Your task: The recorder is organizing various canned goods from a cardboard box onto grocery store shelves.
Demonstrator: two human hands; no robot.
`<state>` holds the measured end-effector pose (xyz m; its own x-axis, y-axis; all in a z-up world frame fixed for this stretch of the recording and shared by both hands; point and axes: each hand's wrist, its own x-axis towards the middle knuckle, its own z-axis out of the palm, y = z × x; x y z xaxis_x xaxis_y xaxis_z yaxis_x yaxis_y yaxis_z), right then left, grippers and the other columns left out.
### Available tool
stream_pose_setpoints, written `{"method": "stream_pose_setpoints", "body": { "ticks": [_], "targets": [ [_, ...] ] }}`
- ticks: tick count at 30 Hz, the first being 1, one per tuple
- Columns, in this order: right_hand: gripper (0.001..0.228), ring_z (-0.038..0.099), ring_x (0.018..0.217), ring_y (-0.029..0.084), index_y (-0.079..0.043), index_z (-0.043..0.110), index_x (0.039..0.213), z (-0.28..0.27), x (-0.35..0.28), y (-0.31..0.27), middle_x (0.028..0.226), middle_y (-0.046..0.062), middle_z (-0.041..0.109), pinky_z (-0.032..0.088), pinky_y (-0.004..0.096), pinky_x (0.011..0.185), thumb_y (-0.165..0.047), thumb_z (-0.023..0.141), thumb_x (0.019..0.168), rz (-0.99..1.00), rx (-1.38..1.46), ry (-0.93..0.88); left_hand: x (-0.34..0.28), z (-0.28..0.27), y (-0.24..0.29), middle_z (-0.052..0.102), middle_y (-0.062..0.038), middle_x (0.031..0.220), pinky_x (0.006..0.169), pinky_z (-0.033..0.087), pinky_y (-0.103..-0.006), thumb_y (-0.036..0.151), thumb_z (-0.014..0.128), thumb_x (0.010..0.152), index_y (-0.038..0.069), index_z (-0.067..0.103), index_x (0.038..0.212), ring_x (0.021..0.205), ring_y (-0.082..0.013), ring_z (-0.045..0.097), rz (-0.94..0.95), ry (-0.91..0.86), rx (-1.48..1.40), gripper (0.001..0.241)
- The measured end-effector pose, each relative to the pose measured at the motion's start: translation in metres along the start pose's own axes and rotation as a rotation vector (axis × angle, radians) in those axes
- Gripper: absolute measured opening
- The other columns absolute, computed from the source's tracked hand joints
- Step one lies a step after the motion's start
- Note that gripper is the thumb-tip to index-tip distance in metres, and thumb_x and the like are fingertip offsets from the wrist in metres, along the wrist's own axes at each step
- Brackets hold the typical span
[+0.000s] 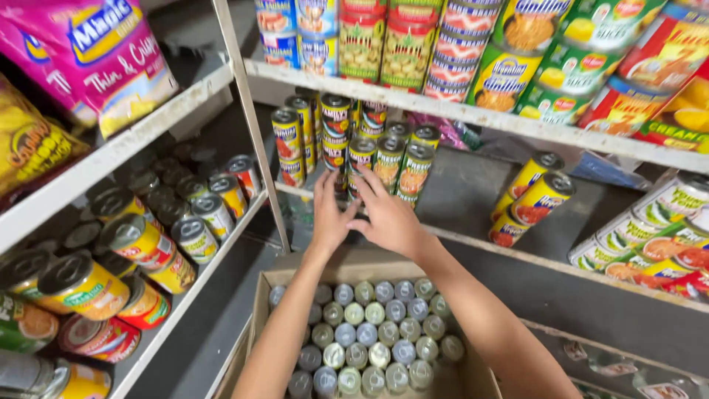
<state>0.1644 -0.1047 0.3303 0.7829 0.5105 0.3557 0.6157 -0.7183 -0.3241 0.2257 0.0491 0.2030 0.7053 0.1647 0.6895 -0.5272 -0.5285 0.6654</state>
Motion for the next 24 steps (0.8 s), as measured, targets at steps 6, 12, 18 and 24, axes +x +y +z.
{"method": "stream_pose_setpoints", "body": {
  "ticks": [6,12,18,24],
  "targets": [
    [0.08,0.053,0.133,0.049,0.004,0.034,0.153,0.019,0.031,0.042,0.165,0.024,0.026,0.052,0.051,0.1,-0.035,0.073,0.094,-0.219,0.031,0.157,0.003,0.005,-0.002,0.038,-0.027,0.152,0.115,0.041,-0.0472,0.005,0.081,0.075,0.002,0.039,0.151,0.138,-0.0464,0.044,-0.036,-0.018,-0.017,0.087],
    [0.08,0.055,0.124,0.05,0.002,0.03,0.154,-0.005,0.046,0.012,0.166,0.022,0.021,0.052,0.053,0.095,-0.039,0.063,0.094,0.0,-0.007,0.03,0.011,0.029,-0.001,0.023,-0.034,0.16,0.119,0.034,-0.0512,0.005,0.074,0.084,0.0,0.027,0.159,0.147,-0.0519,0.032,0.005,0.105,-0.027,0.088],
    [0.082,0.063,0.114,0.049,0.001,0.025,0.156,-0.01,0.05,0.006,0.17,0.019,0.016,0.053,0.054,0.095,-0.046,0.056,0.096,0.14,-0.063,-0.044,0.021,0.04,0.006,0.018,-0.036,0.159,0.116,0.026,-0.0595,0.014,0.075,0.086,-0.001,0.026,0.157,0.144,-0.056,0.028,-0.05,0.154,0.119,0.088],
    [0.083,0.06,0.117,0.049,0.002,0.024,0.157,0.006,0.051,0.022,0.168,0.019,0.017,0.052,0.057,0.094,-0.048,0.054,0.098,0.17,-0.13,-0.047,0.027,0.042,0.01,0.017,-0.033,0.16,0.116,0.029,-0.0587,0.015,0.074,0.081,0.002,0.041,0.144,0.143,-0.0547,0.029,-0.069,0.138,0.094,0.072]
  ]
}}
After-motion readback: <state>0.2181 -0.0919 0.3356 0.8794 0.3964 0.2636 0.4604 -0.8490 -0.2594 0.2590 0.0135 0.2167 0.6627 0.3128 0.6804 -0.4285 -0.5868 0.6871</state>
